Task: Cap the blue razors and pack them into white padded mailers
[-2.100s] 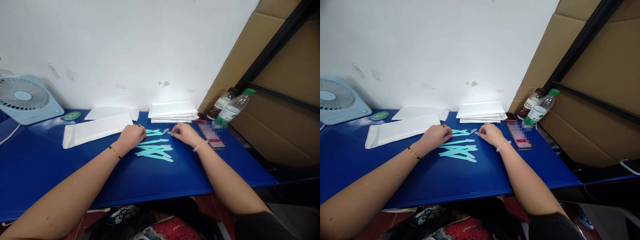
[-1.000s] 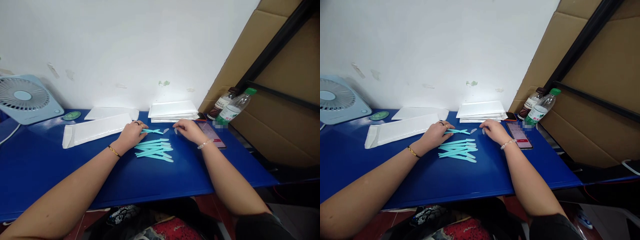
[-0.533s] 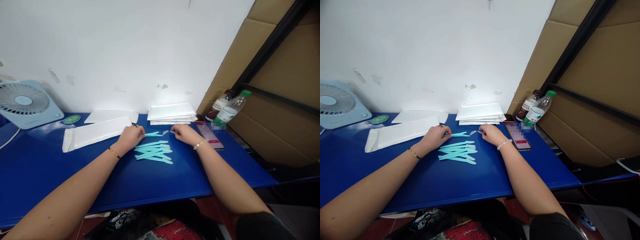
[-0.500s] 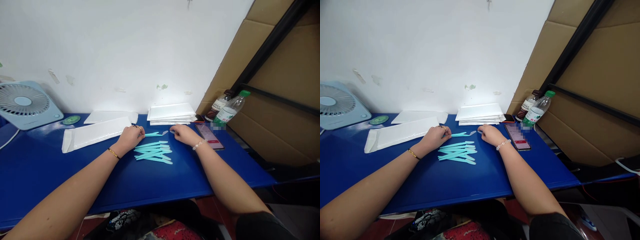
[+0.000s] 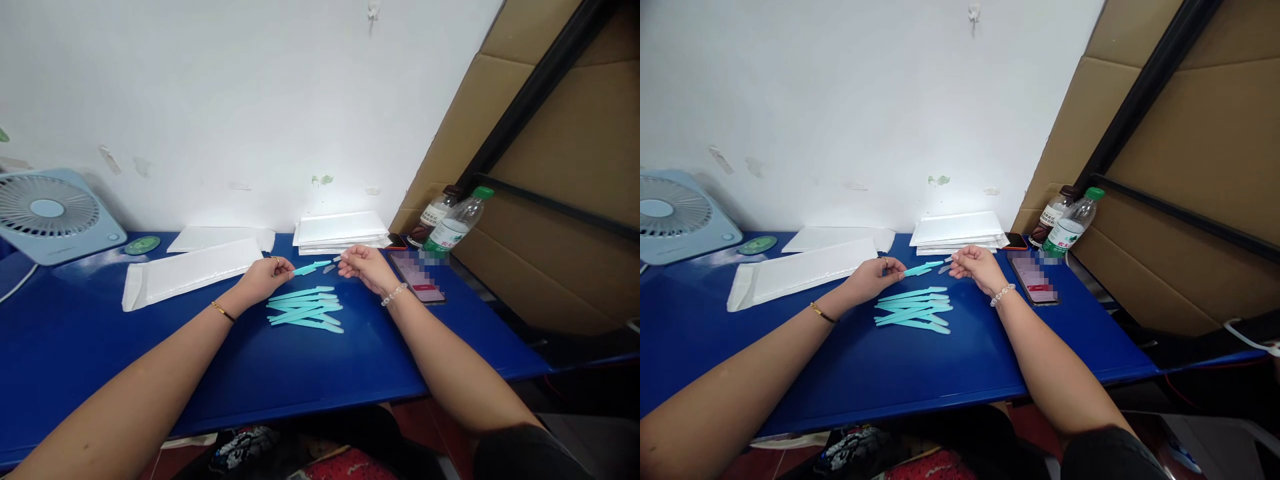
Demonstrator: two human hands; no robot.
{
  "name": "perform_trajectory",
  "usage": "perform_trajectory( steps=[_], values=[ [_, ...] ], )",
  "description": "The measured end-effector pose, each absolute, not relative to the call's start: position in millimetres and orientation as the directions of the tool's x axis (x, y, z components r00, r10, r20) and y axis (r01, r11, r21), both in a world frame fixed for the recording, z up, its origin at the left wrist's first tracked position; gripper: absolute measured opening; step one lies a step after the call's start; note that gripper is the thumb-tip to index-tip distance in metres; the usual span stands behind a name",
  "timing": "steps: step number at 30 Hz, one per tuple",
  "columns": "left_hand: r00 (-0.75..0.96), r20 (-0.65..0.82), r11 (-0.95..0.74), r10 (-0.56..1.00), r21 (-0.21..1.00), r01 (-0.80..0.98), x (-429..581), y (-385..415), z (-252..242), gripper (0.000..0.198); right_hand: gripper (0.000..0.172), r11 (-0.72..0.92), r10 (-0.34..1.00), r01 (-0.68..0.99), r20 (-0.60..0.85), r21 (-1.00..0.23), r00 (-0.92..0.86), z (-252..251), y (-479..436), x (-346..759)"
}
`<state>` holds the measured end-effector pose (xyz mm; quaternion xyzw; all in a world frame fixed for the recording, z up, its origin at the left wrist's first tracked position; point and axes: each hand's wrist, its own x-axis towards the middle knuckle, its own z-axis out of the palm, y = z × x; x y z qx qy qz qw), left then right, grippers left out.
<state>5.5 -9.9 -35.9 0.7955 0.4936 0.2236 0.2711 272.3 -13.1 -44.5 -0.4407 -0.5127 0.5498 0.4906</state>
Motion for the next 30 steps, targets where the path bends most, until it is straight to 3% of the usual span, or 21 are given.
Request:
perform_trajectory(
  steps=[5, 15, 20, 22, 25, 27, 30],
  values=[
    [0.413, 0.074, -0.346, 0.908, 0.686, 0.640, 6.5, -11.9, -33.5, 0.029, 0.037, 0.078, 0.996, -0.077, 0.082, -0.994, -0.043, -46.7, -13.6, 267.7],
    [0.441, 0.017, -0.315, 0.897, 0.725, 0.612, 9.7, -16.8, -26.7, 0.036, 0.035, 0.061, 0.978, -0.067, 0.073, -0.996, -0.194, -48.5, -20.0, 253.9],
    [0.591, -0.080, -0.388, 0.802, 0.683, 0.619, 6.9, -20.4, -24.6, 0.035, 0.034, 0.091, 0.948, 0.137, 0.044, -0.986, -0.316, -46.8, -21.7, 253.6],
    [0.592, -0.073, -0.423, 0.803, 0.630, 0.651, 4.4, -19.1, -26.5, 0.035, 0.030, 0.242, 0.951, 0.311, 0.160, -0.919, -0.266, -47.6, -18.5, 259.6],
    [0.502, 0.103, -0.491, 0.859, 0.447, 0.748, 0.4, -12.9, -32.9, 0.032, 0.019, 0.463, 0.886, 0.579, 0.376, -0.671, -0.273, -52.2, -11.3, 268.7],
    [0.476, 0.207, -0.520, 0.854, 0.328, 0.789, -1.8, -6.9, -39.4, 0.029, 0.017, 0.531, 0.845, 0.653, 0.402, -0.541, -0.353, -57.0, -6.6, 271.6],
    [0.487, 0.210, -0.530, 0.848, 0.316, 0.787, -2.8, 0.9, -48.9, 0.023, 0.013, 0.547, 0.836, 0.658, 0.371, -0.517, -0.403, -62.8, -2.0, 270.8]
  ],
)
